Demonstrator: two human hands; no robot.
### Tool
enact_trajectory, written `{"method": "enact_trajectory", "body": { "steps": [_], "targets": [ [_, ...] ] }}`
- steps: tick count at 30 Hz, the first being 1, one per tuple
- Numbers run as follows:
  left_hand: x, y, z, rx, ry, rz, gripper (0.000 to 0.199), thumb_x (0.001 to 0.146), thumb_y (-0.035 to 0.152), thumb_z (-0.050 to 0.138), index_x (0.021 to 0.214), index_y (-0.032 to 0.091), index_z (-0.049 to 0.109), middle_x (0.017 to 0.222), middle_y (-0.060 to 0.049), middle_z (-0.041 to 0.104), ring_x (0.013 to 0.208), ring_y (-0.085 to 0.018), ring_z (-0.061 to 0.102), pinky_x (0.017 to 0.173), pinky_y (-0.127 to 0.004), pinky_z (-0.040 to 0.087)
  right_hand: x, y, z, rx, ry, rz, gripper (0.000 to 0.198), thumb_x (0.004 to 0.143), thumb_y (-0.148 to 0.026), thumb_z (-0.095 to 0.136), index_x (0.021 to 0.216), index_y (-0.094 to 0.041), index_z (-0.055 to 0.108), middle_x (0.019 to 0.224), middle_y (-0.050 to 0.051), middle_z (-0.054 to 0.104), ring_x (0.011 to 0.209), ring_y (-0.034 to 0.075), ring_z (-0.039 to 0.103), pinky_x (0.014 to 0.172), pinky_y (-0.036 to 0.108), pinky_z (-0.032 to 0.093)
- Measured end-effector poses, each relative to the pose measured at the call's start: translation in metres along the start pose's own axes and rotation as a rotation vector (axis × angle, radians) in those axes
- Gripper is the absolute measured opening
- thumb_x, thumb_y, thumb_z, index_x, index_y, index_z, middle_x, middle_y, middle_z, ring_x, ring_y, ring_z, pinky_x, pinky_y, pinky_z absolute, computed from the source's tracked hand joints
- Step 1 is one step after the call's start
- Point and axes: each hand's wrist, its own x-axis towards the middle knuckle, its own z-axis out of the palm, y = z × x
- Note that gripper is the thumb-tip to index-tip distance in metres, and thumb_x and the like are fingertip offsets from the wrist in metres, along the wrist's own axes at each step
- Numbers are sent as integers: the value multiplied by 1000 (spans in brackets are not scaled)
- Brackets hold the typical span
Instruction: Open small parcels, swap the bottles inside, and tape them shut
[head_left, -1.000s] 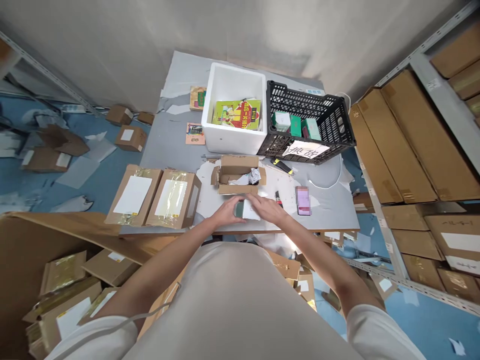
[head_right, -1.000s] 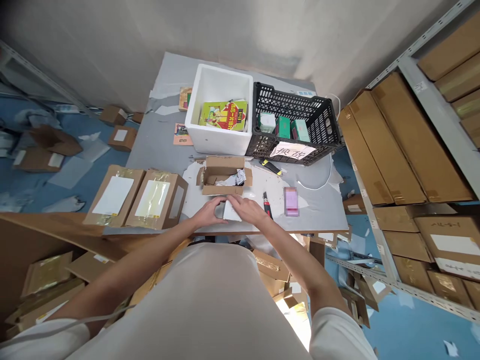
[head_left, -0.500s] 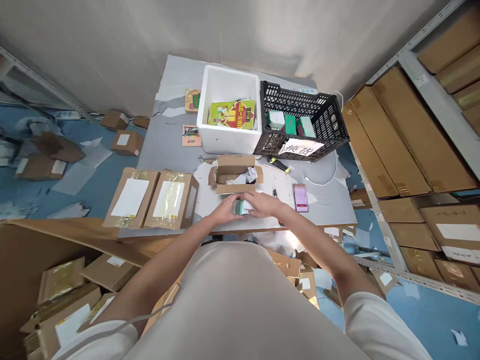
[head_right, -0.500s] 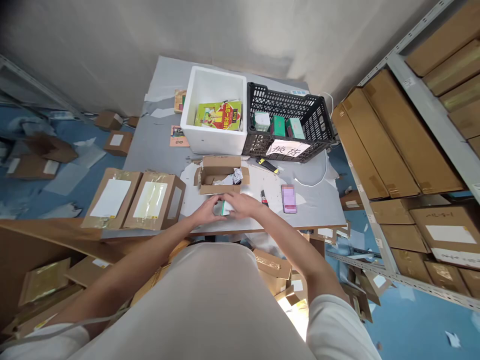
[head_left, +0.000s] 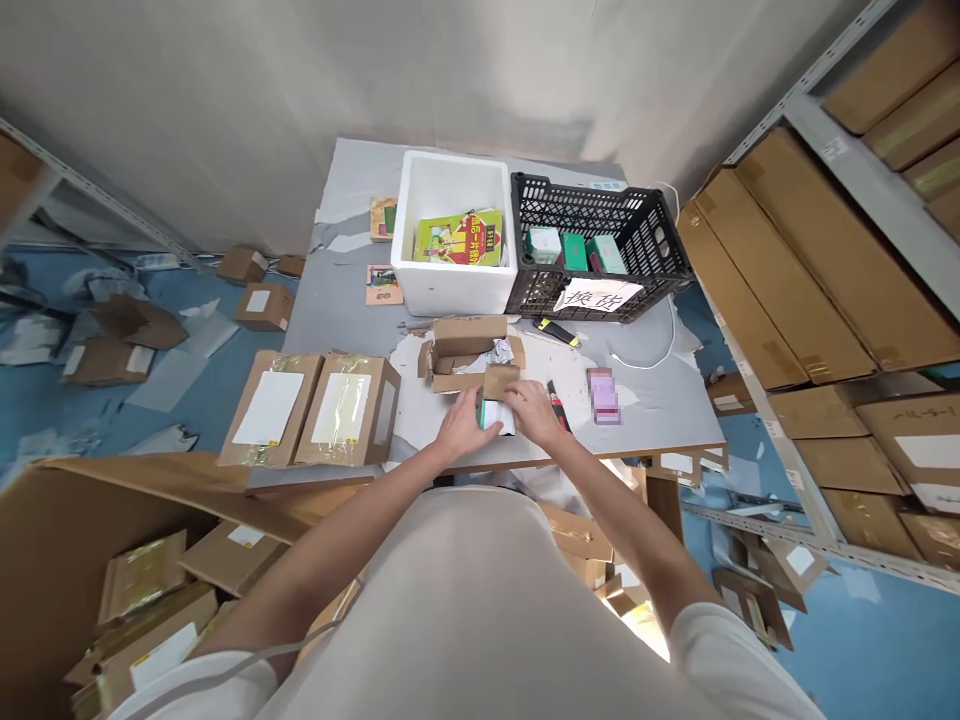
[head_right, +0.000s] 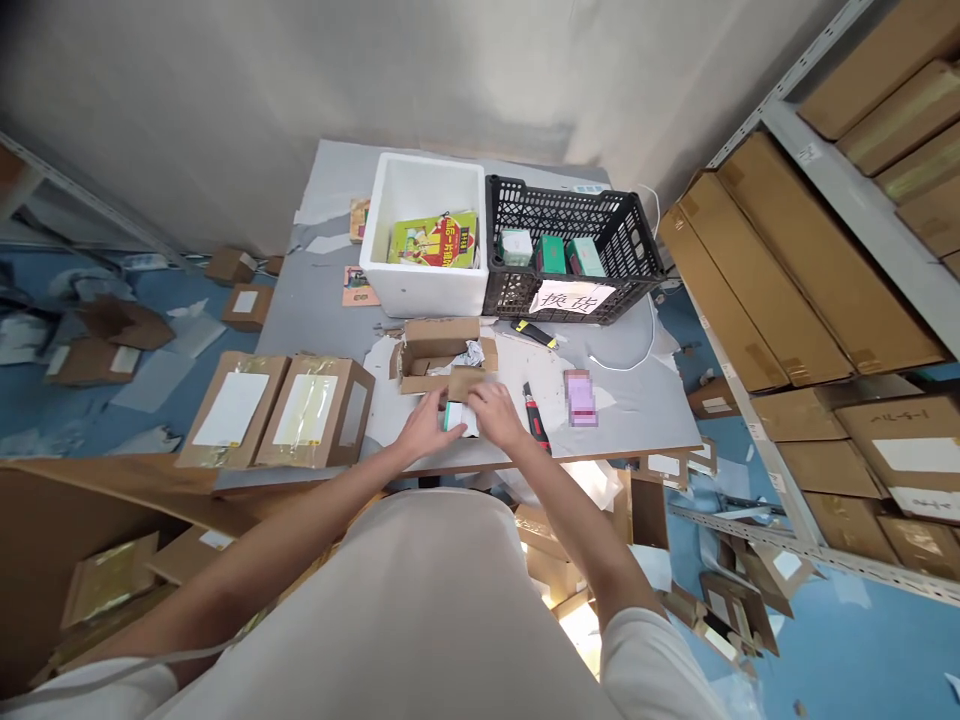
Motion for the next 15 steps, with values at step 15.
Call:
{"method": "enact_trajectory", "body": {
  "steps": [15],
  "targets": [
    [14,-6,-37,280,-264,590,58,81,13,42,138,24,39,142,-10,42,138,-27,28,113,-55,11,-27,15,-29,-184,-263,-292,41,95,-12,21,100,-18,62,111,11,58,105,20,49,91,35,40]
  ]
}}
